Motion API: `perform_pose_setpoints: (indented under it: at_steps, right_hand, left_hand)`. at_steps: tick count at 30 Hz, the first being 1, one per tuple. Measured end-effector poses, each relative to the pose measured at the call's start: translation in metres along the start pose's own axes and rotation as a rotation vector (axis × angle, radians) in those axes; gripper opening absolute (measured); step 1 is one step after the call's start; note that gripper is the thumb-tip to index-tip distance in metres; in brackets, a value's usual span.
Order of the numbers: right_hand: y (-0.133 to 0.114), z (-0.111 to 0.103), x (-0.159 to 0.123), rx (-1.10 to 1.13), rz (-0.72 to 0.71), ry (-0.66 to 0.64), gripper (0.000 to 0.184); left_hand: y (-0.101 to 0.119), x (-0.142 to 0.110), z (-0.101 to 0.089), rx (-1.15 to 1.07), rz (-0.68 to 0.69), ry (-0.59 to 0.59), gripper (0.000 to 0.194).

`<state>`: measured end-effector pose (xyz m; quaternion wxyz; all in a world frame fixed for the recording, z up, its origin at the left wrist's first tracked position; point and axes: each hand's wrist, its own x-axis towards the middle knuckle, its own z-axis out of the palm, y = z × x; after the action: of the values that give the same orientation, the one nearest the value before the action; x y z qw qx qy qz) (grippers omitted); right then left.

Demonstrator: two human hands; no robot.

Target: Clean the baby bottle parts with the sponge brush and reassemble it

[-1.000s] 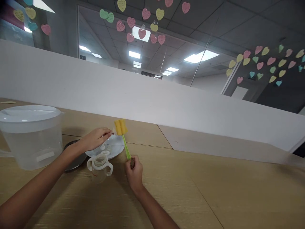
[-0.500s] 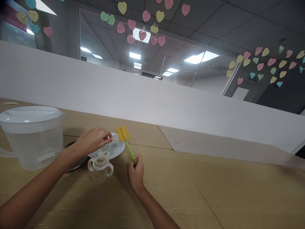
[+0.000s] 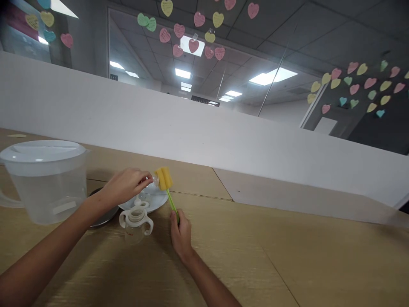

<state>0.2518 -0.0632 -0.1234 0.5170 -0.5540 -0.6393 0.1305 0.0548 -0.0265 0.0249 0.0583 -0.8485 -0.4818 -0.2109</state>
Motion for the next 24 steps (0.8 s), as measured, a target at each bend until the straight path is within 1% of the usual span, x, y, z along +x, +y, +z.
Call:
perform_pose_setpoints:
  at_steps: [3, 8, 12, 16, 18, 21, 24]
  right_hand:
    - [-0.0005, -0.0002, -0.0005, -0.027, -0.023, 0.004, 0.036]
    - [-0.0020, -0.0008, -0.0023, -0.060, -0.066, -0.009, 0.034]
    - [-0.0016, -0.0001, -0.0020, -0.075, -0.079, -0.017, 0.034]
    - [-0.0006, 0.0010, -0.0008, -0.116, -0.082, -0.017, 0.034]
    - [-0.0005, 0.0013, -0.0007, -0.144, -0.096, -0.018, 0.034]
    - [-0.0010, 0.0012, -0.0012, -0.153, -0.114, -0.020, 0.033]
    - [-0.0016, 0.0009, -0.0016, -0.155, -0.122, -0.010, 0.034]
  left_hand:
    - [0.0001, 0.0008, 0.0000, -0.024, 0.007, 0.026, 0.034]
    - [-0.0024, 0.0021, 0.0019, 0.021, 0.025, 0.096, 0.027]
    - [-0.0009, 0.0016, 0.0018, 0.023, 0.044, 0.147, 0.028]
    - [0.0040, 0.0010, -0.0009, 0.000, 0.087, 0.103, 0.036]
    - [0.0056, 0.0008, -0.0028, 0.008, 0.085, 0.087, 0.039]
    - [0.0056, 0.0004, -0.0045, -0.014, 0.060, 0.114, 0.038]
    - [0.0030, 0.0005, -0.0030, -0.078, 0.072, 0.159, 0.037]
